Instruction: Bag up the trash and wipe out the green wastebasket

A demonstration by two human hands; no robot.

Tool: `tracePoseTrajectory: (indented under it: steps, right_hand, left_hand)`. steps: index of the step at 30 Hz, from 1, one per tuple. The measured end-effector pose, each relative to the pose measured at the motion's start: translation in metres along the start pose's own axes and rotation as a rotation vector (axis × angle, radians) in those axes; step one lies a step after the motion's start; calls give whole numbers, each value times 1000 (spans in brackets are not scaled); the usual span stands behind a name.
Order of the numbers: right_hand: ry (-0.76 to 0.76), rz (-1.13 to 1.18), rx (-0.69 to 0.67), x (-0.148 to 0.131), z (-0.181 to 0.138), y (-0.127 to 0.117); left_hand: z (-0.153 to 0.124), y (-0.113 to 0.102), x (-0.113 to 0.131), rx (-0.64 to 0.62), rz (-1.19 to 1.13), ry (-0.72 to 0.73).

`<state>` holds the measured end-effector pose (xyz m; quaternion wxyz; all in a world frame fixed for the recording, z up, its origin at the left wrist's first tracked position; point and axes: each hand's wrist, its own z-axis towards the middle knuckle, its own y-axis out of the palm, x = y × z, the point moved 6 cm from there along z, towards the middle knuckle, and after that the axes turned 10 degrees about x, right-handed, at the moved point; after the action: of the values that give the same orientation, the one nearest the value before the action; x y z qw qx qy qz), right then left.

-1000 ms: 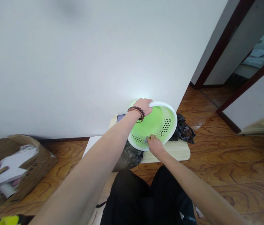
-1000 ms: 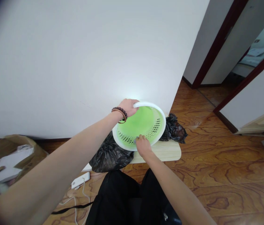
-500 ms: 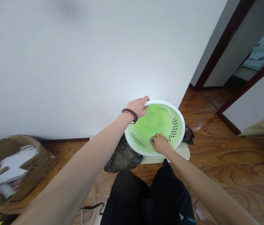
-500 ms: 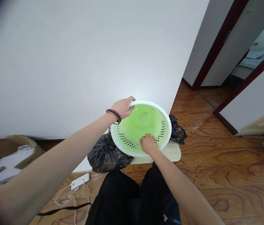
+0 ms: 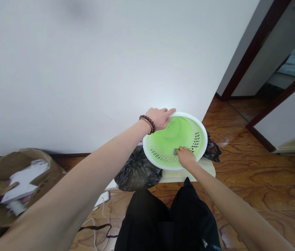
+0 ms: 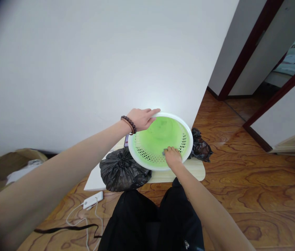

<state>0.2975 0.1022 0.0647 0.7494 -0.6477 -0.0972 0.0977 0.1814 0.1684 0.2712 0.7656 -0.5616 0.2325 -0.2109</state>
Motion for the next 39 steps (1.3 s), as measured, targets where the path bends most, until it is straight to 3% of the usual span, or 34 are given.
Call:
tracePoseTrajectory:
  steps: [3, 13, 22, 32, 39]
  right_hand:
    - [26, -14, 1, 7, 2, -2]
    - [51, 19, 24, 27, 7, 8]
    - [29, 53, 40, 5, 7, 4]
    - [121, 1, 80, 5, 13, 5]
    - [219, 236, 29, -25, 15, 17]
  left_hand:
    - [8, 3, 8, -28, -66, 79]
    - [22, 17, 11, 40, -164, 82]
    - [22, 5, 10, 16, -131, 38]
    - [26, 17, 5, 55, -228, 1]
    - [22, 19, 1, 59, -120, -13]
